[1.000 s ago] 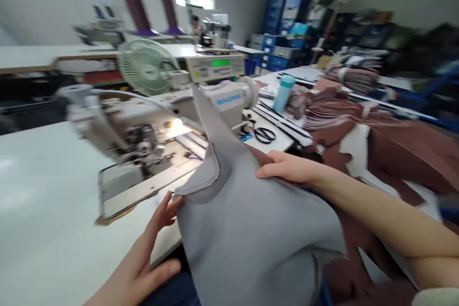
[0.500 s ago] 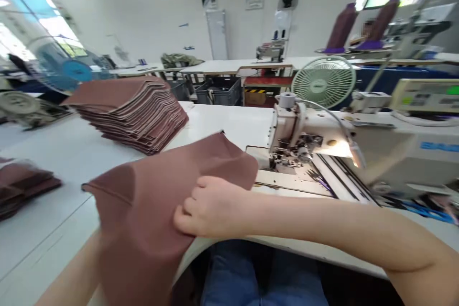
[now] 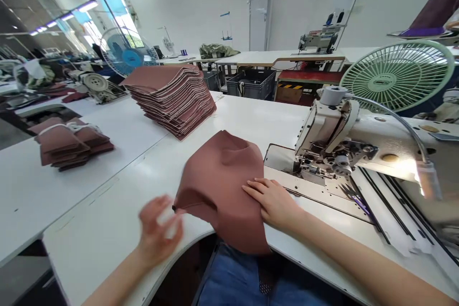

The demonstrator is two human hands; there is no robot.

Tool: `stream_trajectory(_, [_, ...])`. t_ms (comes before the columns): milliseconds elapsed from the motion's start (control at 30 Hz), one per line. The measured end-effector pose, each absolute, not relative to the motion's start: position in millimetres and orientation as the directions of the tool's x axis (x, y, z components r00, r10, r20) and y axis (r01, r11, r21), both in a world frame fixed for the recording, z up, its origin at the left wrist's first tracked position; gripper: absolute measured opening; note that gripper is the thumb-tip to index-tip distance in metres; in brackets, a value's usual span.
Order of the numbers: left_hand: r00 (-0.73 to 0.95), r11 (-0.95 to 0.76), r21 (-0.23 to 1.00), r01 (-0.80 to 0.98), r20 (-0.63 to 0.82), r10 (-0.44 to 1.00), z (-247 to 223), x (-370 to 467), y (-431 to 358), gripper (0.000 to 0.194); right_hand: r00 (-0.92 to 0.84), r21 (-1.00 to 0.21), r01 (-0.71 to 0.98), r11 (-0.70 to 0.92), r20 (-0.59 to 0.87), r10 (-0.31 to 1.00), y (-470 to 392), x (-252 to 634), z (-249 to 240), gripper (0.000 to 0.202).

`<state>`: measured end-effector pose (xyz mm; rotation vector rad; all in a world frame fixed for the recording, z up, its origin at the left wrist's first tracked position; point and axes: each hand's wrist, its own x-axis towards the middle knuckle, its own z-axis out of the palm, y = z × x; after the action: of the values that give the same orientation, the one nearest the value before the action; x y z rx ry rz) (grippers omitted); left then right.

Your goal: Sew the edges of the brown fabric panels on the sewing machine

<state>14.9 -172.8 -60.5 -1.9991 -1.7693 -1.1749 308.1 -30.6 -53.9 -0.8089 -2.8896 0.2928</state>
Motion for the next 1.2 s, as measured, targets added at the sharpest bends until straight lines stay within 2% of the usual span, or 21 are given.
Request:
stream_trajectory(67, [0.353,-0.477,0.066,0.876,0.585,0.73,-59.2,35.9,-164.5,0.053,-0.827,-0.222,0.535,0.815,0.056,0.559,-30.2,321.8,-56.7,0.061])
stream_trajectory(133, [0.569,-0.602,-0.11,0.791,0.494,0.658,-54.8,53.3,-146.1,0.047,-0.811,-0.243,0.554,0.796,0.061,0.583,-31.3,332.6,-60.0,0.058])
stream_trajectory(233, [0.623,-0.632,-0.197,0.75,0.532,0.573,-45.5,72.7,-112.0,0.037,-0.791,-0.289,0.562,0.775,0.086,0.606,-33.6,343.4,-63.1,0.054])
stream_trajectory(333, [0.677,-0.68,-0.256,0.687,0.565,0.472,-34.0,85.5,-86.4,0.035,-0.781,-0.314,0.568,0.761,0.085,0.618,-33.9,348.9,-62.7,0.054])
stream_trajectory(433, [0.701,-0.708,-0.231,0.667,0.518,0.491,-17.8,88.9,-79.8,0.041,-0.779,-0.321,0.579,0.75,0.055,0.625,-31.8,350.3,-61.1,0.055])
stream_trajectory(533, [0.701,-0.708,-0.141,0.692,0.363,0.614,-0.8,83.9,-93.4,0.046,-0.797,-0.298,0.571,0.765,0.024,0.604,-29.0,349.9,-62.5,0.056])
stream_trajectory(633, [0.675,-0.673,0.058,0.737,-0.016,0.738,13.6,81.2,-114.5,0.044,-0.819,-0.267,0.551,0.791,0.01,0.574,-28.3,349.5,-67.2,0.059])
stream_trajectory(733, [0.649,-0.59,0.277,0.758,-0.408,0.642,31.1,87.1,-118.1,0.04,-0.832,-0.257,0.529,0.809,0.027,0.553,-29.7,349.9,-71.6,0.058])
stream_trajectory(800, [0.691,-0.528,0.447,0.722,-0.482,0.538,44.9,94.0,-99.8,0.041,-0.835,-0.26,0.521,0.813,0.039,0.548,-30.6,350.5,-73.2,0.058])
stream_trajectory(867, [0.748,-0.483,0.583,0.653,-0.397,0.531,55.7,101.8,-63.6,0.042,-0.838,-0.262,0.514,0.817,0.047,0.543,-30.9,350.9,-73.7,0.057])
stream_trajectory(900, [0.732,-0.479,0.585,0.654,-0.332,0.594,58.4,106.3,-40.1,0.04,-0.841,-0.26,0.509,0.82,0.053,0.539,-30.9,351.0,-73.7,0.056])
stream_trajectory(933, [0.696,-0.497,0.536,0.682,-0.27,0.665,58.7,111.3,-14.3,0.038,-0.843,-0.255,0.504,0.825,0.061,0.534,-30.8,351.0,-73.7,0.055])
stream_trajectory(1000, [0.608,-0.54,0.303,0.785,-0.207,0.766,52.8,122.9,39.0,0.037,-0.849,-0.243,0.493,0.835,0.073,0.523,-30.4,351.1,-73.3,0.053])
stream_trajectory(1067, [0.52,-0.525,0.06,0.849,-0.273,0.81,41.3,135.3,86.4,0.039,-0.852,-0.236,0.49,0.839,0.077,0.518,-29.9,351.4,-72.5,0.05])
stream_trajectory(1133, [0.504,-0.529,0.034,0.848,-0.363,0.784,29.5,146.0,120.7,0.034,-0.856,-0.238,0.484,0.842,0.07,0.512,-29.2,352.0,-71.4,0.048])
stream_trajectory(1200, [0.517,-0.55,0.059,0.833,-0.434,0.738,20.4,153.6,139.7,0.03,-0.864,-0.239,0.473,0.848,0.063,0.5,-28.2,352.8,-70.9,0.047])
